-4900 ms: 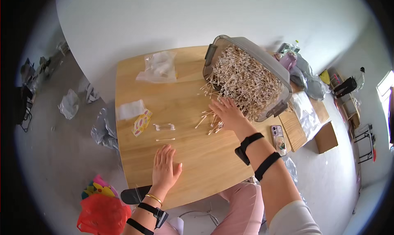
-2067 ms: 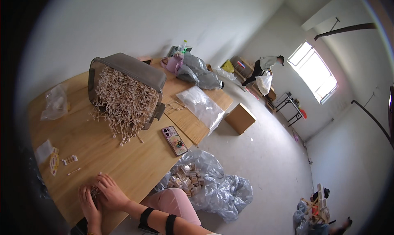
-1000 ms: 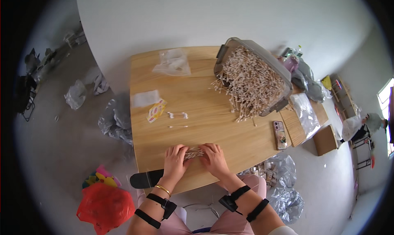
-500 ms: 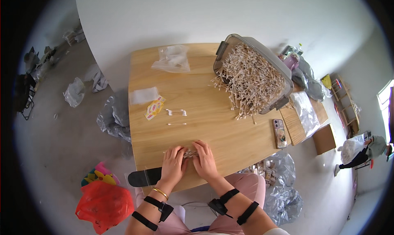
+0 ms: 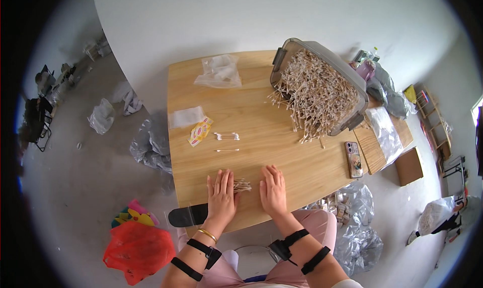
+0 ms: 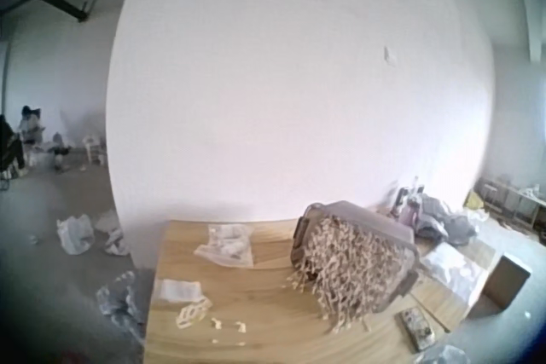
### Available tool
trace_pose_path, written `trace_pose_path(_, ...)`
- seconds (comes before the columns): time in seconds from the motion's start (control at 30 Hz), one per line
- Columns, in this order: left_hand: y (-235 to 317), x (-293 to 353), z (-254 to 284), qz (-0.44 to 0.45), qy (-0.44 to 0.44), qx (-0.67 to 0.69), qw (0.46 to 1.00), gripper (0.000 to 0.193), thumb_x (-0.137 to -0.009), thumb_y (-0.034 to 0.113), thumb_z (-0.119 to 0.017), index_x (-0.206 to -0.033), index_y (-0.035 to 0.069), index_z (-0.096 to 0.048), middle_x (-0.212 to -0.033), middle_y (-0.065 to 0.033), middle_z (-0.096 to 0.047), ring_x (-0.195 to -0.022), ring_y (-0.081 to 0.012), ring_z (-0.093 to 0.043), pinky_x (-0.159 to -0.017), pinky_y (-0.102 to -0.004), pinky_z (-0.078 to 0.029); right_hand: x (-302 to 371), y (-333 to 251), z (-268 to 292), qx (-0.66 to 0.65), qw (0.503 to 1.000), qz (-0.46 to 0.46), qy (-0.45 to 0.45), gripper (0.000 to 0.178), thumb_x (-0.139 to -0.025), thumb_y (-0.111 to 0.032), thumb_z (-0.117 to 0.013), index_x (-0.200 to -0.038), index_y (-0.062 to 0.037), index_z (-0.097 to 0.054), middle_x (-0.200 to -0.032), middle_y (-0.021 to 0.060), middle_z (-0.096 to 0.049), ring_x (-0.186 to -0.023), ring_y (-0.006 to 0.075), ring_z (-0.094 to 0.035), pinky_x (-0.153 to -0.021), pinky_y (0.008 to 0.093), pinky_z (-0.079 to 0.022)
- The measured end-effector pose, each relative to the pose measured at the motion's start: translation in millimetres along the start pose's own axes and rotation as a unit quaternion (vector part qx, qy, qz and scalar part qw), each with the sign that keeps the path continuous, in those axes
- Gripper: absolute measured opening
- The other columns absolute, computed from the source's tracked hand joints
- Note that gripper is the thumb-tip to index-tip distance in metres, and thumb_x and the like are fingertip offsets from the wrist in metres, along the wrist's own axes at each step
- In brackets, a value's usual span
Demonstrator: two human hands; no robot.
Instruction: Organizing and packaging individual cotton swabs into small plastic bags.
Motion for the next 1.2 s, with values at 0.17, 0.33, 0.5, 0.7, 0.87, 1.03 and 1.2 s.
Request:
trace_pose_path(0.17,13,3,-11,0.003,-0.077,-0.061,0.995,0.085,-0.094,0.041,-0.063,-0.160,0.003,-0.025,-0.167,-0.0124,-0.026,-0.155,-0.0359,-0.020,-0.120,-0.0704,-0.009,3,2,-2,0.103,0.994,0.021,-0.011,0.044,-0.097,-0.017,-0.054,-0.138,0.0000,-0.053,-0.144,0.0198,-0.049,-0.143,0.0354,-0.040,-0.122,0.0487,-0.028)
trace_pose_path(0.33,26,1,-15,-0.006,-0.040,-0.061,0.997,0.084,-0.096,0.044,-0.061,-0.160,0.003,-0.025,-0.166,-0.0131,-0.028,-0.155,-0.0359,-0.020,-0.120,-0.0704,-0.009,-1,13,4,0.128,0.992,0.015,0.002,0.045,-0.095,-0.019,-0.056,-0.137,-0.0034,-0.055,-0.143,0.0184,-0.050,-0.142,0.0333,-0.041,-0.122,0.0473,-0.028)
trace_pose_path(0.5,0,-5,-18,0.051,-0.066,-0.088,0.993,0.084,-0.097,0.047,-0.058,-0.160,0.003,-0.024,-0.167,-0.0120,-0.024,-0.155,-0.0351,-0.018,-0.119,-0.0726,-0.005,5,8,-14,0.124,0.992,0.024,0.012,0.044,-0.096,-0.024,-0.056,-0.136,-0.0058,-0.057,-0.144,0.0162,-0.051,-0.141,0.0303,-0.043,-0.122,0.0457,-0.029)
trace_pose_path(0.7,19,-20,-6,0.023,-0.065,-0.090,0.994,0.086,-0.094,0.043,-0.063,-0.158,-0.001,-0.026,-0.168,-0.0163,-0.021,-0.155,-0.0385,-0.015,-0.122,-0.0676,-0.003,11,17,-11,0.160,0.987,0.015,-0.011,0.044,-0.098,-0.027,-0.055,-0.137,-0.0053,-0.057,-0.147,0.0146,-0.050,-0.143,0.0291,-0.041,-0.122,0.0445,-0.028)
trace_pose_path(0.87,7,-22,-18,-0.013,-0.072,-0.031,0.997,0.083,-0.096,0.043,-0.060,-0.159,0.001,-0.028,-0.167,-0.0171,-0.024,-0.155,-0.0385,-0.016,-0.124,-0.0628,-0.007,6,9,-5,0.131,0.991,0.011,-0.004,0.045,-0.098,-0.027,-0.054,-0.137,-0.0048,-0.057,-0.146,0.0144,-0.051,-0.144,0.0283,-0.040,-0.123,0.0445,-0.027)
trace_pose_path(1.03,8,-12,-30,-0.014,-0.086,-0.057,0.995,0.080,-0.097,0.042,-0.057,-0.159,0.000,-0.027,-0.166,-0.0180,-0.025,-0.155,-0.0391,-0.017,-0.123,-0.0640,-0.009,6,11,1,0.101,0.995,0.009,0.010,0.047,-0.097,-0.026,-0.054,-0.137,-0.0038,-0.056,-0.145,0.0144,-0.051,-0.144,0.0293,-0.039,-0.123,0.0448,-0.027)
trace_pose_path(1.2,23,5,-30,-0.004,-0.118,-0.056,0.991,0.076,-0.099,0.040,-0.050,-0.158,-0.003,-0.027,-0.166,-0.0206,-0.024,-0.155,-0.0418,-0.015,-0.123,-0.0642,-0.008,9,14,3,0.111,0.994,0.007,0.007,0.046,-0.098,-0.028,-0.053,-0.136,-0.0029,-0.057,-0.144,0.0142,-0.052,-0.144,0.0290,-0.039,-0.123,0.0444,-0.026)
Point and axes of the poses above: each hand's wrist, its own x-axis away from the middle knuckle, its own z-axis out of the back of the hand, y = z × x, the point moved 9 cm from there along -x, towards the middle knuckle
